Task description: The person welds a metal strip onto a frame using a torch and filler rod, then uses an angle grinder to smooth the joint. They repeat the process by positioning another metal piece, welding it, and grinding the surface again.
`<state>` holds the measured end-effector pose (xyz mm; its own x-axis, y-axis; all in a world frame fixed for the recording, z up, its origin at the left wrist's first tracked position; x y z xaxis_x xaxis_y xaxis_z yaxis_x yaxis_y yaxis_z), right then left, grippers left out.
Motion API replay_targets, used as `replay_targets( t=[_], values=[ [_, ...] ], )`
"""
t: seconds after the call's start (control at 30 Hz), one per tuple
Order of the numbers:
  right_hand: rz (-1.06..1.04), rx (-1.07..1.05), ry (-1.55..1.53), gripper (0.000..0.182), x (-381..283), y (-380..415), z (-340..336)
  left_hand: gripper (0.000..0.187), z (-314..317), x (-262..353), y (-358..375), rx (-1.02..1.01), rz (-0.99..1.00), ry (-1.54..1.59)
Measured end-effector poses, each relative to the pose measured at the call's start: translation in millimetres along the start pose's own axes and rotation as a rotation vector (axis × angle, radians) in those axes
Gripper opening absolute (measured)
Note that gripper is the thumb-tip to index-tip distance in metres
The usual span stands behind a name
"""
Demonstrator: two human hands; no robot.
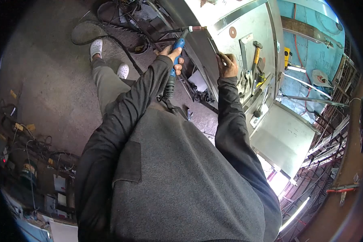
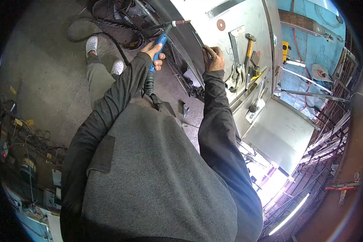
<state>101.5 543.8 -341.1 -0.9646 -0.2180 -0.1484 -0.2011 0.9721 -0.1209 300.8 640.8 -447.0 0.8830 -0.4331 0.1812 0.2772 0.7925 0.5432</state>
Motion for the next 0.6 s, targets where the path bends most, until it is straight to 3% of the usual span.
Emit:
replay_targets(
  t=[0.07, 0.13, 0.23, 0.6],
  values=[
    [-0.049, 0.032, -0.047, 0.025, 6.8, 0.4, 8.2, 0.035, 1.0, 1.0, -0.4, 0.012, -0.008, -0.004],
    [-0.096, 0.059, -0.097, 0.031, 12.8, 4.3, 17.9, 0.024, 1.4, 1.1, 2.1, 0.024, 0.012, 0.03],
    [-0.097, 0.077, -0.018, 0.046, 21.5, 7.0, 30.3, 0.027, -1.9, -2.6, 1.2, 0.019, 0.035, 0.053],
    [-0.124, 0.046, 0.003, 0.046, 16.7, 5.3, 28.9, 0.034, -1.8, -7.3, 1.7, 0.005, 0.05, 0.034]
  ],
)
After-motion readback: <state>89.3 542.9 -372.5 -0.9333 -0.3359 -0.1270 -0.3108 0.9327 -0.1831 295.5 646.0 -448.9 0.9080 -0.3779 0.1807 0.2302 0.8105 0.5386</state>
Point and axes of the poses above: each hand's wrist, its own y-axis away from the middle knuckle, its own z-axis out of the palm, x = y × z, the point moved 6 cm from there along -y, towards the middle knuckle, and after that the axes turned 13 degrees about z, right-handed, at the moved point
